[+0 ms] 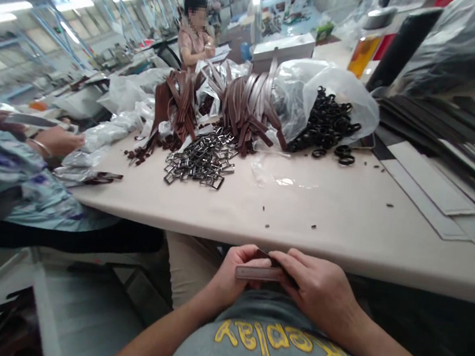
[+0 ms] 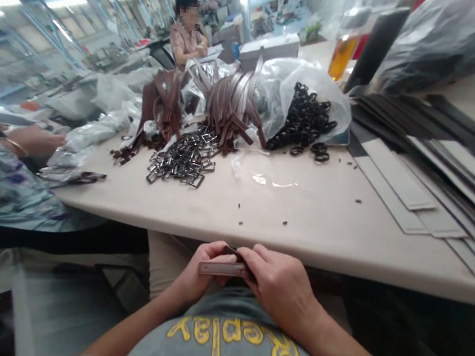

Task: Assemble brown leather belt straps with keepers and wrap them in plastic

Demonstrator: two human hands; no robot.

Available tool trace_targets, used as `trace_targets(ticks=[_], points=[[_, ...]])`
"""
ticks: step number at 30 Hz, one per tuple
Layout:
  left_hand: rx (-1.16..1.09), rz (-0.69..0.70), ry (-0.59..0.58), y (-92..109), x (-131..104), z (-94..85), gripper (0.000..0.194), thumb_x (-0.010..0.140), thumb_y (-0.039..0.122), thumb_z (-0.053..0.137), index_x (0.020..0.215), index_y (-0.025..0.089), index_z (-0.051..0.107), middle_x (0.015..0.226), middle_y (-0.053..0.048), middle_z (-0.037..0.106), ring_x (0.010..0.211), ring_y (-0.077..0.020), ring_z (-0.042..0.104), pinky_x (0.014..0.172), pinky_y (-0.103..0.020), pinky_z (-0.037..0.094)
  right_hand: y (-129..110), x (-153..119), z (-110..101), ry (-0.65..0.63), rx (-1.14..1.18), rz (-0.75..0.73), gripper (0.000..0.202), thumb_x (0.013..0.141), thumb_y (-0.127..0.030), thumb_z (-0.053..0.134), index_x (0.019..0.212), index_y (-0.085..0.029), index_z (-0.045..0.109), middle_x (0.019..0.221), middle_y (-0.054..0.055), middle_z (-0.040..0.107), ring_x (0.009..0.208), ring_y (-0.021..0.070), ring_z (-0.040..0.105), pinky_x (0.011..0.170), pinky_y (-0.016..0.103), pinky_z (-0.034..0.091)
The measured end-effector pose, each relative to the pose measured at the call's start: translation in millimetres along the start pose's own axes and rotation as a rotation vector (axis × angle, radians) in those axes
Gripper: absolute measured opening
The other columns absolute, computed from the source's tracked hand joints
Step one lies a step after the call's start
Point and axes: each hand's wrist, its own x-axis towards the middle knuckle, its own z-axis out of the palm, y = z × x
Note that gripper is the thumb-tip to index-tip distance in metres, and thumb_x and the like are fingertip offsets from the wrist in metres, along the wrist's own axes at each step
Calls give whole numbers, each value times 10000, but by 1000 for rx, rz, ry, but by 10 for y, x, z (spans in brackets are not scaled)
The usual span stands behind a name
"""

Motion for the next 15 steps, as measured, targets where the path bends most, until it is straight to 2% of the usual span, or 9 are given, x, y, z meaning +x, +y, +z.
trace_targets(ticks=[4,9,12,15], points=[[-85,-56,-19,-51,38,-24,414,642,500,841,718,132,667,584,-1,596,449,-78,447,450,-207,317,3,29,58,6,-145,-105,323,894,-70,402,1104,-68,647,865,113,661,676,243,652,591,332,464],[-118,-33,-43,-37,32,-92,433,603,496,881,699,129,674,639,-8,621,542,-95,498,537,-220,390,7,101,72,23,-120,-163,296,842,-36,398,1006,-96,637,838,119,662,650,239,644,556,341,465],[-21,7,-80,-66,37,-138,403,646,488,858,724,122,707,680,-24,656,599,-110,529,604,-236,422,23,100,82,10,-55,-164,263,822,-27,390,893,-153,609,789,94,639,610,228,609,530,348,419],[139,57,-65,-115,38,-191,327,669,384,853,825,122,734,728,-30,687,636,-120,558,621,-235,430,52,28,133,-61,2,-153,244,864,-41,375,815,-186,565,721,53,579,575,217,564,518,354,353]])
